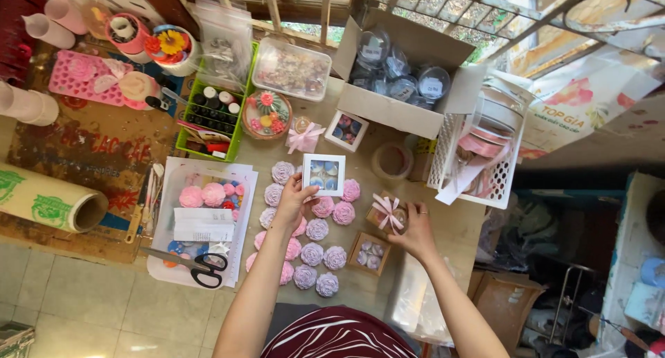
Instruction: Packaging rose-shaped candles into boxes and wrapping them in plastic.
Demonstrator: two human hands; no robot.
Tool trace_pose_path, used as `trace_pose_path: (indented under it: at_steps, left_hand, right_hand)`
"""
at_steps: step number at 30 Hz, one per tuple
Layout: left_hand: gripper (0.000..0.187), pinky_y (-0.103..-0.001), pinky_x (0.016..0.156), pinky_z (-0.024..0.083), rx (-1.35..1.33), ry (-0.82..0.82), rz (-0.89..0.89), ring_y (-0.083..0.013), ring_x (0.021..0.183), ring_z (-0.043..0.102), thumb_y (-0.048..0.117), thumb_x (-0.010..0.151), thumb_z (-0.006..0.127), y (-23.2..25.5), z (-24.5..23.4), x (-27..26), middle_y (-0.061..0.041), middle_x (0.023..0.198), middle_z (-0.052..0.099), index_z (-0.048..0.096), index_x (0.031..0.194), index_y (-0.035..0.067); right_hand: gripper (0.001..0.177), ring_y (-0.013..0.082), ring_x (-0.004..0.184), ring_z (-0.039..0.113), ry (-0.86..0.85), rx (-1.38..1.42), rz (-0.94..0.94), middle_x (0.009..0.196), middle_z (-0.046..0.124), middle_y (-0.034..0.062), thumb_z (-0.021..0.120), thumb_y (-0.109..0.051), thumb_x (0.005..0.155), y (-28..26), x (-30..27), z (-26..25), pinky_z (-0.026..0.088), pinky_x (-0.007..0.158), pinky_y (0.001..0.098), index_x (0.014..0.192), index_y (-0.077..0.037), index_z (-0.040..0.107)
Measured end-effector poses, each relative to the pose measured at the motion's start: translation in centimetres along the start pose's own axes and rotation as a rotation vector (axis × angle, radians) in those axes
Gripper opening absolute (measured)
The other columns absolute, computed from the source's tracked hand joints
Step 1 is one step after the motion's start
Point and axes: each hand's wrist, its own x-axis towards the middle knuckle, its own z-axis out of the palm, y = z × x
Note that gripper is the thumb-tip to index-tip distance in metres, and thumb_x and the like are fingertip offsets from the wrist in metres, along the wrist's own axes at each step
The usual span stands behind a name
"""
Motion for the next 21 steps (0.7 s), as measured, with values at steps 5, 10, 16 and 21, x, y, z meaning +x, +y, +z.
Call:
trace_pose_path:
  at_steps: [5,10,16,21]
  left_hand:
    - [0.057,-0.038,0.081,0.063,-0.185,-0.015,-0.052,-0.0219,0.099,0.070,0.003,0.084,0.075,-1.4,2.5,1.7,-0.009,0.117,0.067,0.047,0.134,0.009]
    - [0.055,-0.033,0.078,0.062,-0.246,-0.019,-0.021,-0.0173,0.094,0.070,0.002,0.084,0.073,-3.7,4.6,5.7,-0.008,0.114,0.066,0.052,0.133,0.011]
    - [0.048,-0.026,0.064,0.051,-0.367,0.164,0.040,-0.0138,0.079,0.063,-0.002,0.083,0.081,-9.5,3.7,14.5,-0.006,0.102,0.068,0.055,0.122,0.006]
    - [0.047,-0.025,0.062,0.050,-0.371,0.353,0.061,-0.0136,0.074,0.060,0.005,0.080,0.086,-9.5,4.4,17.4,-0.004,0.096,0.068,0.057,0.117,0.003]
  right_hand:
    - [0.100,0.0428,0.125,0.049,0.045,-0.040,0.157,0.139,0.042,0.0253,0.089,-0.021,0.050,2.3,-0.7,-0.2,0.047,0.104,0.0466,0.139,-0.001,0.049]
    - [0.101,0.0406,0.131,0.044,-0.005,-0.195,0.315,0.145,0.042,0.0183,0.089,-0.018,0.054,-0.9,-0.7,-2.0,0.046,0.103,0.0499,0.146,-0.010,0.047]
    - [0.066,0.0387,0.122,0.053,0.278,-0.111,0.186,0.133,0.053,0.0189,0.087,-0.025,0.072,-1.7,-1.1,-0.6,0.048,0.098,0.0485,0.130,-0.007,0.061]
    - [0.045,0.0322,0.120,0.062,0.008,0.116,-0.114,0.128,0.063,0.0148,0.080,-0.030,0.081,-2.1,-4.2,2.6,0.053,0.100,0.0397,0.118,-0.007,0.068]
